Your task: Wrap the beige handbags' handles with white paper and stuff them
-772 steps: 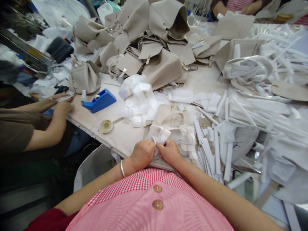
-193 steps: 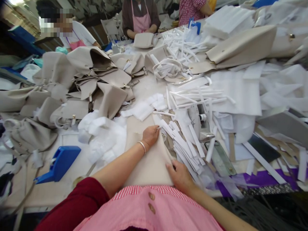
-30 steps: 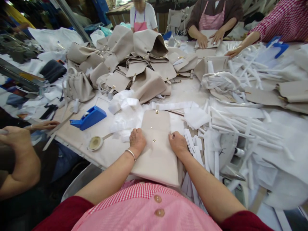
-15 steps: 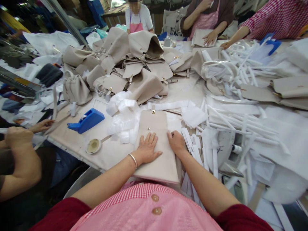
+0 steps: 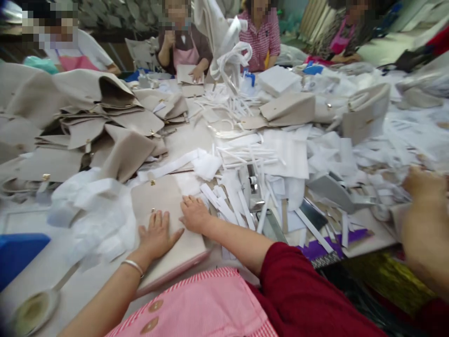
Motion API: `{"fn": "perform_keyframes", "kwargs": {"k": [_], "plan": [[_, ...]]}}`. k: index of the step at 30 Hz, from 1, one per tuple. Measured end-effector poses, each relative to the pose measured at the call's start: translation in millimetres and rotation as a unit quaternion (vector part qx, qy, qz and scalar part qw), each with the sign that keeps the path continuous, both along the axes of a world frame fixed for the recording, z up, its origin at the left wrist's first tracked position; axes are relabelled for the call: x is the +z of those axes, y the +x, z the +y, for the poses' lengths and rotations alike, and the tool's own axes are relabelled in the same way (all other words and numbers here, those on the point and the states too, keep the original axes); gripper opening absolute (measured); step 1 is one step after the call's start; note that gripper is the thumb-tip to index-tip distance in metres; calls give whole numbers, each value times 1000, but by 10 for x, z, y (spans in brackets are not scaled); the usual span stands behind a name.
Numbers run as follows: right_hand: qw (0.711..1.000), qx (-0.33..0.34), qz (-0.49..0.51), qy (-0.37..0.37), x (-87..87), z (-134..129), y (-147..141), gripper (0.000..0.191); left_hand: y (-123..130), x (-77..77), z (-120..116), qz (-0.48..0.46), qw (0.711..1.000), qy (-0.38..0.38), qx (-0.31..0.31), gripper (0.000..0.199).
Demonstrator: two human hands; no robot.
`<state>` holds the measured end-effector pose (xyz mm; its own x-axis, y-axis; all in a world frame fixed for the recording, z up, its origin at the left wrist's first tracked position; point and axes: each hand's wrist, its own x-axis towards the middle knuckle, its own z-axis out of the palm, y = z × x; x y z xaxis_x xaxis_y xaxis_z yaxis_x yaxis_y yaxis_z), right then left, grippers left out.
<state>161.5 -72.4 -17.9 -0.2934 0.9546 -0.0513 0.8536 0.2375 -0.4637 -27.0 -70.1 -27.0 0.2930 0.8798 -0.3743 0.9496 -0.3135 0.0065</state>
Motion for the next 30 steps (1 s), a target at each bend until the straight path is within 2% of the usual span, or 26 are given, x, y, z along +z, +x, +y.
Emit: {"fn": "perform_keyframes", "kwargs": {"k": [4,6,8,10,12,14,17,20,24,27,30], "plan": [[985,-10,118,129,236,-556,369,36,23,-22,-6,13,1000,17,-3,97],[974,-54,138,169,270,-877,707,34,25,-27,-8,22,1000,16,-1,97],[958,-173,114,196,224,-1117,1166,32,27,-27,-4,27,1000,11,-2,97],[920,-326,75,203,132,-1231,1701,28,31,-21,1,27,1000,8,-2,97],[873,-455,15,177,49,-1221,2222,31,36,-8,3,27,1000,4,2,97],[840,-529,-50,115,4,-1116,2633,33,39,10,1,28,1000,0,7,97],[839,-529,-81,97,-3,-881,2946,39,37,41,-8,22,1000,-2,9,97],[858,-499,-96,75,3,-671,2980,42,24,68,-16,13,1000,-6,12,96],[863,-492,-88,70,66,-513,2983,20,-8,94,-28,-6,1000,-15,23,95],[860,-499,-53,95,255,-434,3092,20,-35,95,-33,-20,999,-20,31,92],[855,-506,-4,112,571,-340,3178,30,-63,72,-22,-29,999,-24,33,90]]}}
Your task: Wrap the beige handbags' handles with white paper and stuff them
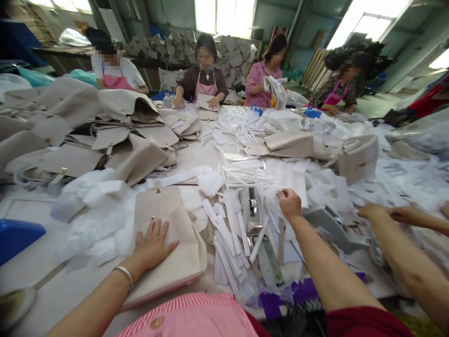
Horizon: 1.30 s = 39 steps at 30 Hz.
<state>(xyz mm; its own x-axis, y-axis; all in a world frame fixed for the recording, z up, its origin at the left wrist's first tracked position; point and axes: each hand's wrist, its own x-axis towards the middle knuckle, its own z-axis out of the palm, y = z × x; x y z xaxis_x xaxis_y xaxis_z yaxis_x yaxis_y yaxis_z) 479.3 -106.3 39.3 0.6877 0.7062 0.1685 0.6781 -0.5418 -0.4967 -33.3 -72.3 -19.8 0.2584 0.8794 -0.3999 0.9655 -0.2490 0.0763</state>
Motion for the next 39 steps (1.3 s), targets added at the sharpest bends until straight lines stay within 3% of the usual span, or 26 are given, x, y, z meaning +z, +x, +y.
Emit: {"fn": "perform_keyframes", "kwargs": {"k": [3,5,7,11,14,16,20,24,26,28,33,39], "plan": [[977,21,183,107,348,118,-125,34,-30,-19,19,-16,1000,-5,1,90],[919,56,349,176,525,210,-380,36,-53,-1,21,-28,1000,-9,4,89],[881,108,429,170,615,315,-769,38,-83,50,6,-45,999,-11,7,86],[897,275,335,92,527,539,-1831,30,-167,201,-46,-124,992,24,14,75],[896,391,203,56,327,639,-2712,23,-270,264,-18,-226,972,46,35,48],[889,438,134,12,186,638,-3238,20,-372,267,39,-335,936,29,102,38],[861,496,83,-81,-58,511,-3944,22,-599,229,130,-483,841,-6,243,47],[786,593,128,-119,-200,374,-4142,37,-702,168,121,-503,809,-11,305,38],[741,646,146,-107,-237,344,-4104,42,-705,127,109,-484,812,-2,327,27],[721,672,135,-102,-268,338,-4017,44,-706,82,108,-461,815,13,350,23],[758,632,-40,-159,-343,374,-3765,56,-767,-11,131,-457,791,46,405,40],[757,607,-180,-159,-392,547,-3662,51,-823,-27,140,-437,791,18,427,31]]}}
